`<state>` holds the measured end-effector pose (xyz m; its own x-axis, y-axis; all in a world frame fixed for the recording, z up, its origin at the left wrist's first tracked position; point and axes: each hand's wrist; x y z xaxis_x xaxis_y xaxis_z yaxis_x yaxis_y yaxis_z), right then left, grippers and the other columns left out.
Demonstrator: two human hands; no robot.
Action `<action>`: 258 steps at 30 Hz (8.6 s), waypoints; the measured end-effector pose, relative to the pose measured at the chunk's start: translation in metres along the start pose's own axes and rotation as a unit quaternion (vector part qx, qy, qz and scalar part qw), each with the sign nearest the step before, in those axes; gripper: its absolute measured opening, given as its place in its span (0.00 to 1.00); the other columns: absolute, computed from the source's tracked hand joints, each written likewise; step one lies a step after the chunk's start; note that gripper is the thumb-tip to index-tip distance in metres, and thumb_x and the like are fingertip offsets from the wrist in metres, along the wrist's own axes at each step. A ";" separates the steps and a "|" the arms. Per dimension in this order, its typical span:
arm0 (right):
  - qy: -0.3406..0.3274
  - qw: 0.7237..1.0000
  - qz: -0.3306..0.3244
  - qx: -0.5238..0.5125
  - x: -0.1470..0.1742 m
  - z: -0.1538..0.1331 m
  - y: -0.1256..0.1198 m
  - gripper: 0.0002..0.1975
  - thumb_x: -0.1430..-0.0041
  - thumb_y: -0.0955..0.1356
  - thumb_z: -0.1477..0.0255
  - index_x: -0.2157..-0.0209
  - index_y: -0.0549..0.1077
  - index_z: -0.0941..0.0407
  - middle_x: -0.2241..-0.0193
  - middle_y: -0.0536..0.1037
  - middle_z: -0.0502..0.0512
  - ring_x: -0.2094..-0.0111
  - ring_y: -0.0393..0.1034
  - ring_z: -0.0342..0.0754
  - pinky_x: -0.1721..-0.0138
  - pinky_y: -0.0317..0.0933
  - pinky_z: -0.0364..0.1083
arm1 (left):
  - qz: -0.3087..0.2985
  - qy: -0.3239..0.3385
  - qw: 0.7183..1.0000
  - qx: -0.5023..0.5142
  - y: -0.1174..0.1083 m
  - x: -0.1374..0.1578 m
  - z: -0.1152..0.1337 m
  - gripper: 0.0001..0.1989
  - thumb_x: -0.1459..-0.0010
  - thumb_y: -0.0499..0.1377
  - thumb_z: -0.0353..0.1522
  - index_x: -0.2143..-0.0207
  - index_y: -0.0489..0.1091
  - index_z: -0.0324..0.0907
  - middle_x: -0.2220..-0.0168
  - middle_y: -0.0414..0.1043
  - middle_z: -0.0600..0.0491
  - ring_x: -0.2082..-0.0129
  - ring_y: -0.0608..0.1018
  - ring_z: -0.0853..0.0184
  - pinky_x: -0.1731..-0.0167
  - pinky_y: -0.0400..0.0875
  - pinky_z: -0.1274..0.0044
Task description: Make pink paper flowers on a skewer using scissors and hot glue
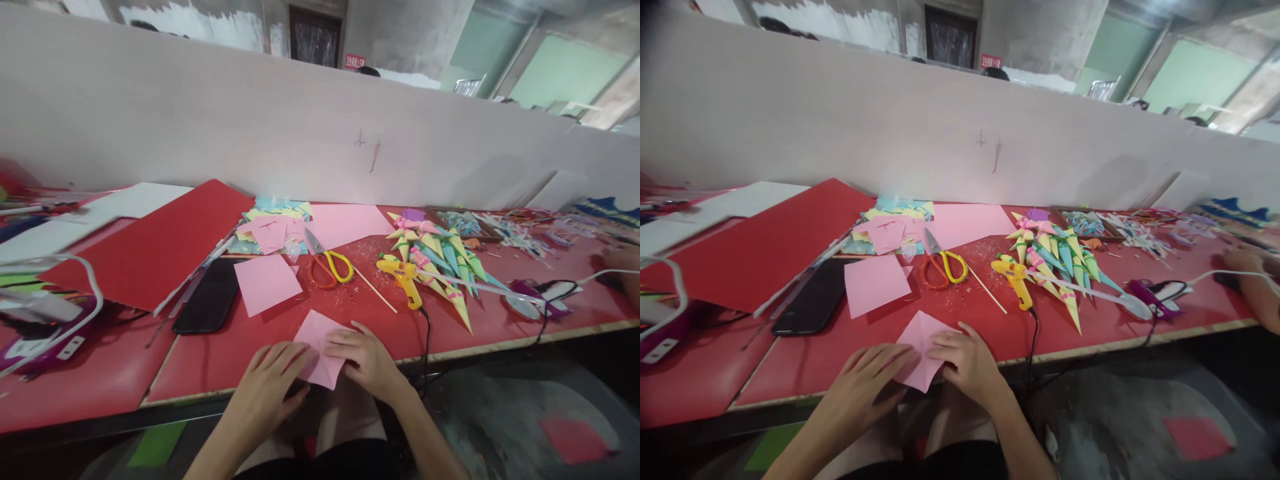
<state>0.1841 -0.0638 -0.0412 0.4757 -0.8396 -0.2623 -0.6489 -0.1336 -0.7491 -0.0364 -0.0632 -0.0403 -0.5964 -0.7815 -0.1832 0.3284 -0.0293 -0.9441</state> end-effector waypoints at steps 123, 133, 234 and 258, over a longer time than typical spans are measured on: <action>0.148 0.961 0.172 0.155 -0.022 -0.026 0.024 0.20 0.50 0.65 0.76 0.53 0.66 0.52 0.60 0.68 0.55 0.57 0.60 0.52 0.52 0.50 0.54 | 0.058 -0.037 0.985 0.158 0.002 -0.043 -0.015 0.04 0.47 0.51 0.29 0.66 0.63 0.42 0.64 0.65 0.51 0.64 0.70 0.66 0.61 0.66 0.73; -0.013 0.996 0.063 0.058 -0.006 -0.025 -0.013 0.32 0.59 0.56 0.88 0.53 0.67 0.50 0.48 0.58 0.53 0.46 0.51 0.47 0.47 0.50 0.50 | 0.049 0.000 0.975 0.216 -0.012 -0.033 -0.015 0.13 0.56 0.44 0.19 0.74 0.62 0.42 0.70 0.67 0.53 0.68 0.71 0.69 0.66 0.66 0.77; 0.151 0.868 0.227 -0.415 -0.048 -0.010 0.041 0.10 0.52 0.66 0.66 0.68 0.67 0.56 0.76 0.72 0.47 0.75 0.67 0.42 0.69 0.63 0.42 | 0.172 -0.196 0.850 0.458 0.003 -0.047 0.002 0.10 0.56 0.58 0.37 0.78 0.75 0.40 0.72 0.77 0.50 0.71 0.76 0.62 0.67 0.69 0.73; 0.180 0.826 0.222 -0.485 -0.048 -0.011 0.035 0.11 0.52 0.67 0.64 0.69 0.74 0.57 0.83 0.73 0.46 0.82 0.68 0.41 0.77 0.63 0.40 | 0.184 -0.245 0.838 0.451 0.006 -0.048 0.001 0.10 0.60 0.60 0.38 0.79 0.71 0.39 0.81 0.73 0.54 0.80 0.71 0.67 0.78 0.64 0.78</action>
<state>0.1317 -0.0342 -0.0483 -0.0311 -0.9982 -0.0510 -0.9659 0.0169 0.2584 -0.0051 -0.0266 -0.0372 -0.0344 -0.9967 -0.0735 0.9761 -0.0177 -0.2164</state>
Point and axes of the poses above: each hand's wrist, its own x-axis away from the middle knuckle, its own y-axis out of the palm, z = x × y
